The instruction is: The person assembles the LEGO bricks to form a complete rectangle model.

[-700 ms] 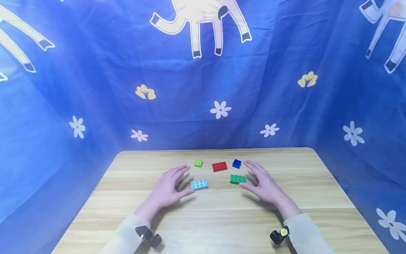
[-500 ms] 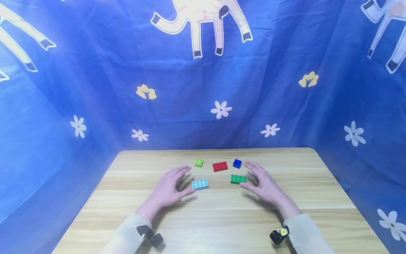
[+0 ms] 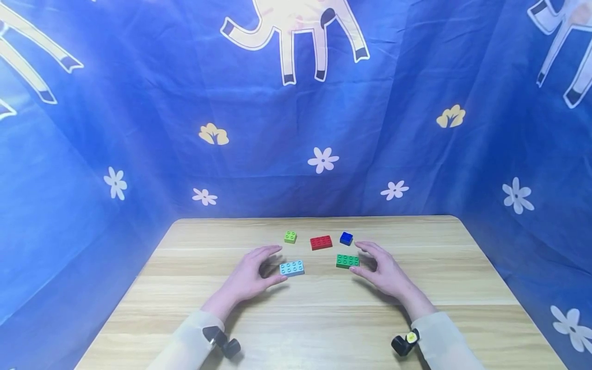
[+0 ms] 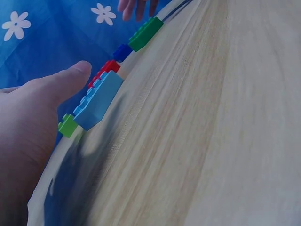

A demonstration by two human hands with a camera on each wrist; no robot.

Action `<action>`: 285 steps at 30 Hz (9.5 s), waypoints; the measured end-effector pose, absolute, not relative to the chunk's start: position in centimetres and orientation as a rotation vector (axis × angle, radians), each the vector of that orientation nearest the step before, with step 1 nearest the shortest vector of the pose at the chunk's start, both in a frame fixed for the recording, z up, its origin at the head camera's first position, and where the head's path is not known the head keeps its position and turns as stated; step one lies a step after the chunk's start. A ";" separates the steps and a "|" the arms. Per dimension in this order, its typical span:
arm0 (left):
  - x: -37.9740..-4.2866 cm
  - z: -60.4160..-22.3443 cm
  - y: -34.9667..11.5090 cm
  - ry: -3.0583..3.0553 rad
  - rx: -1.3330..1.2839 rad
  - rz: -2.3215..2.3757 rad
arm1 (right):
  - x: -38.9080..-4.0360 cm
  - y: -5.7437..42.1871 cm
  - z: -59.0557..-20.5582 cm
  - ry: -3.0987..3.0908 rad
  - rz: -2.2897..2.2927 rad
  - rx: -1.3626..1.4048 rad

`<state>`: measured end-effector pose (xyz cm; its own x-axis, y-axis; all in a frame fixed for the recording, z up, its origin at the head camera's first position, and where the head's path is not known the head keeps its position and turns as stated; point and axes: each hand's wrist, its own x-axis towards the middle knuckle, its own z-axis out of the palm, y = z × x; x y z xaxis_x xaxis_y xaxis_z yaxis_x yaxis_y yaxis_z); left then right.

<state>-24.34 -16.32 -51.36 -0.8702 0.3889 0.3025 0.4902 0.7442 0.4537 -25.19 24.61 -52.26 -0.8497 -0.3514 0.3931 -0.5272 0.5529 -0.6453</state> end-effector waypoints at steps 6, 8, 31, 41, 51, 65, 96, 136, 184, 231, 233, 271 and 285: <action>-24.3 -51.7 -16.4 -2.751 -0.693 -0.857 | -25.4 24.5 -53.2 -2.550 1.202 0.738; -24.3 -51.7 -16.3 -2.747 -0.705 -0.880 | -25.4 24.6 -53.4 -2.557 1.223 0.728; -24.9 -52.3 -15.5 -2.708 -0.766 -1.031 | -25.6 24.5 -54.0 -2.607 1.272 0.636; -25.1 -52.4 -15.1 -2.722 -0.715 -1.133 | -25.4 24.5 -54.2 -2.594 1.309 0.622; -24.8 -52.5 -15.2 -2.698 -0.746 -1.156 | -25.7 23.9 -54.7 -2.584 1.237 0.625; -25.0 -53.0 -15.3 -2.724 -0.693 -1.151 | -25.9 23.8 -54.8 -2.616 1.279 0.578; -25.3 -52.9 -14.5 -2.767 -0.688 -1.145 | -25.4 23.4 -54.6 -2.615 1.302 0.631; -25.5 -53.0 -12.9 -2.758 -0.718 -1.160 | -25.8 21.2 -54.7 -2.610 1.317 0.703; -26.1 -53.3 -11.2 -2.764 -0.733 -1.191 | -26.2 20.0 -54.6 -2.599 1.359 0.748; -26.0 -53.5 -11.2 -2.767 -0.710 -1.216 | -26.6 19.9 -54.0 -2.615 1.422 0.765; -26.0 -53.5 -11.3 -2.756 -0.713 -1.231 | -26.7 20.0 -53.8 -2.619 1.437 0.755; -25.9 -53.7 -11.4 -2.756 -0.713 -1.216 | -32.6 17.8 -50.1 -2.692 1.313 0.737; -26.1 -53.9 -11.4 -2.722 -0.742 -1.231 | -34.6 17.1 -50.6 -2.808 1.171 0.824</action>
